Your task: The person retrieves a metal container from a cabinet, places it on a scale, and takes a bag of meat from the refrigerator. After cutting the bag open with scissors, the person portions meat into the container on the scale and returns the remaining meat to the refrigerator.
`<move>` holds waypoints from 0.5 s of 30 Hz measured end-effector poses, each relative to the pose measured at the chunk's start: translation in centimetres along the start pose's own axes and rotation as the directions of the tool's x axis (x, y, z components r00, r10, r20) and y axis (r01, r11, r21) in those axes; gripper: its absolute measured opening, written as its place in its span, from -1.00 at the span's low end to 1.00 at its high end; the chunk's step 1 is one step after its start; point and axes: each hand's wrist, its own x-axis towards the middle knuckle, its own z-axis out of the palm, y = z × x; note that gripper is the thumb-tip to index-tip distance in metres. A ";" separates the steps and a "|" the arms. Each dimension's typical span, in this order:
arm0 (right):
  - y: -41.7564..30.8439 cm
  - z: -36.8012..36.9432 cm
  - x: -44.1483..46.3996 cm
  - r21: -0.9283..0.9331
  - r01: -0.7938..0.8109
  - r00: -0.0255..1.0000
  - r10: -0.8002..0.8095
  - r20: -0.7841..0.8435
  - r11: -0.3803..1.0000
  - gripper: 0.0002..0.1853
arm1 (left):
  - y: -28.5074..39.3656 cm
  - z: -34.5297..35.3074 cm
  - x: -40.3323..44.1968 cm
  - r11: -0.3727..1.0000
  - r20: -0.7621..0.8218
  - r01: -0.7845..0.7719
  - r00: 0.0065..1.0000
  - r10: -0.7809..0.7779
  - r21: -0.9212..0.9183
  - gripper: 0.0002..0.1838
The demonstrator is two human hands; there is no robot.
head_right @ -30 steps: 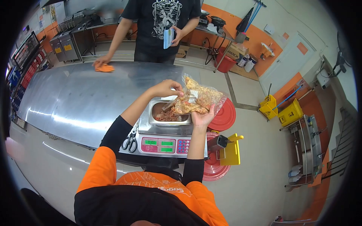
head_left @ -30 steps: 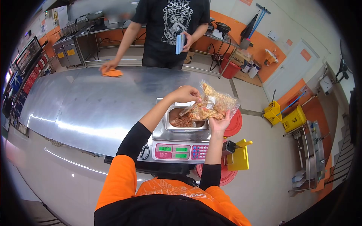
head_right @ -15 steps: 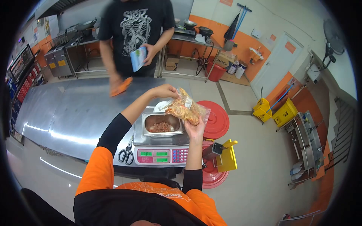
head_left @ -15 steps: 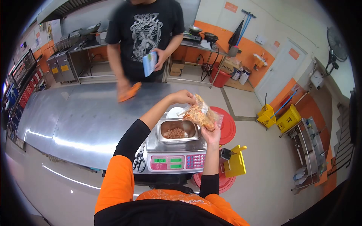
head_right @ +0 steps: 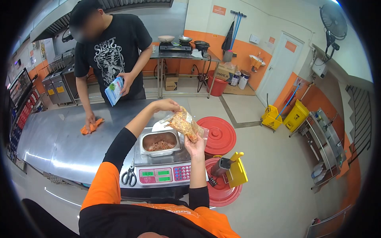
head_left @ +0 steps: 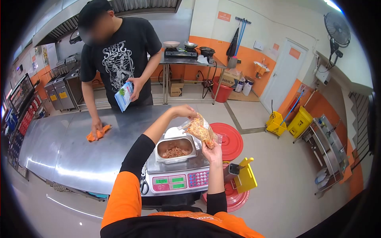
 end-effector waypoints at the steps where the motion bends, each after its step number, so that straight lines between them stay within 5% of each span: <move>1: 0.2 0.1 -0.1 -0.015 0.006 1.000 -0.006 -0.008 1.000 -0.64 | -0.3 0.1 -0.3 1.000 -0.016 0.016 1.000 -0.016 -0.003 -0.72; 7: 1.7 1.7 -0.3 -0.012 -0.092 0.995 0.092 0.045 0.996 -0.63 | -0.7 -1.3 -1.5 0.995 -0.036 0.004 0.999 -0.008 -0.099 -0.73; 15: 7.0 7.3 0.3 -0.134 -0.263 0.952 0.280 0.125 0.955 -0.66 | 5.6 -7.9 -9.2 0.995 -0.164 0.082 0.984 -0.073 0.048 -0.65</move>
